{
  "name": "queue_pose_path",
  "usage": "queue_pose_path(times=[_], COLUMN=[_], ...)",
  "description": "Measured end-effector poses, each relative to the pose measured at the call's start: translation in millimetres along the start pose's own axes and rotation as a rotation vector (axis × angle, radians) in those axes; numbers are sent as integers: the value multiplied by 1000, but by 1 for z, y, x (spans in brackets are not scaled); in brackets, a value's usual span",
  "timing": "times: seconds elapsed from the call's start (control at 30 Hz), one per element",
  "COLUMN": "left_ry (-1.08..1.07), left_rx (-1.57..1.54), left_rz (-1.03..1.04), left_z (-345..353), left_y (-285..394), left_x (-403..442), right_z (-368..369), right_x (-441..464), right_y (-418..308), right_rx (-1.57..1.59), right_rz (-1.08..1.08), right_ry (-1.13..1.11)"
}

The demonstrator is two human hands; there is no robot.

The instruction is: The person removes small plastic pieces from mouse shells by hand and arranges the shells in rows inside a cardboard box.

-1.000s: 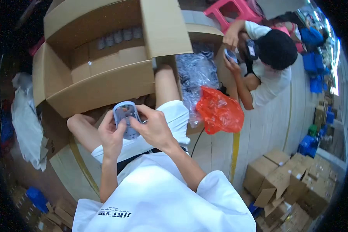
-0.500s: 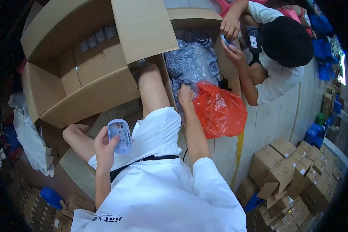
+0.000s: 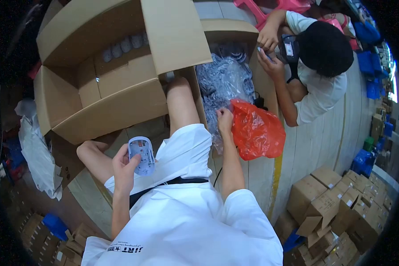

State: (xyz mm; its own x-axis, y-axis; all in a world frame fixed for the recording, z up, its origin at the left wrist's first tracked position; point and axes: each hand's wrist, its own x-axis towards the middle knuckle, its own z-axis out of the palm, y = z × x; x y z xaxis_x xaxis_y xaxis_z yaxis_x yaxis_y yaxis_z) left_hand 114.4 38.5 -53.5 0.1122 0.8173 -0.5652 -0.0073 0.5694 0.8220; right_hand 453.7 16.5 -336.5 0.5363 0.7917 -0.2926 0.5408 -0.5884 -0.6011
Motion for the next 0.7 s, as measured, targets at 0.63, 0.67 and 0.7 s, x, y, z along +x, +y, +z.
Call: queue_pose_path(times=[0.63,0.67,0.7], left_ry=[-309,-307,-325], left_rx=[-210,-233,-223], left_rz=[380,350,370], left_z=[-48,-47,-50], left_y=[46,42,40], left_x=[-52,-59,-60], right_z=[-155,-153,-148], right_x=[-235,-239,-239], right_y=[-330,-329,-332], right_rx=[169,145,96], right_rz=[-971,-955,-1005], right_ry=[137,112,97])
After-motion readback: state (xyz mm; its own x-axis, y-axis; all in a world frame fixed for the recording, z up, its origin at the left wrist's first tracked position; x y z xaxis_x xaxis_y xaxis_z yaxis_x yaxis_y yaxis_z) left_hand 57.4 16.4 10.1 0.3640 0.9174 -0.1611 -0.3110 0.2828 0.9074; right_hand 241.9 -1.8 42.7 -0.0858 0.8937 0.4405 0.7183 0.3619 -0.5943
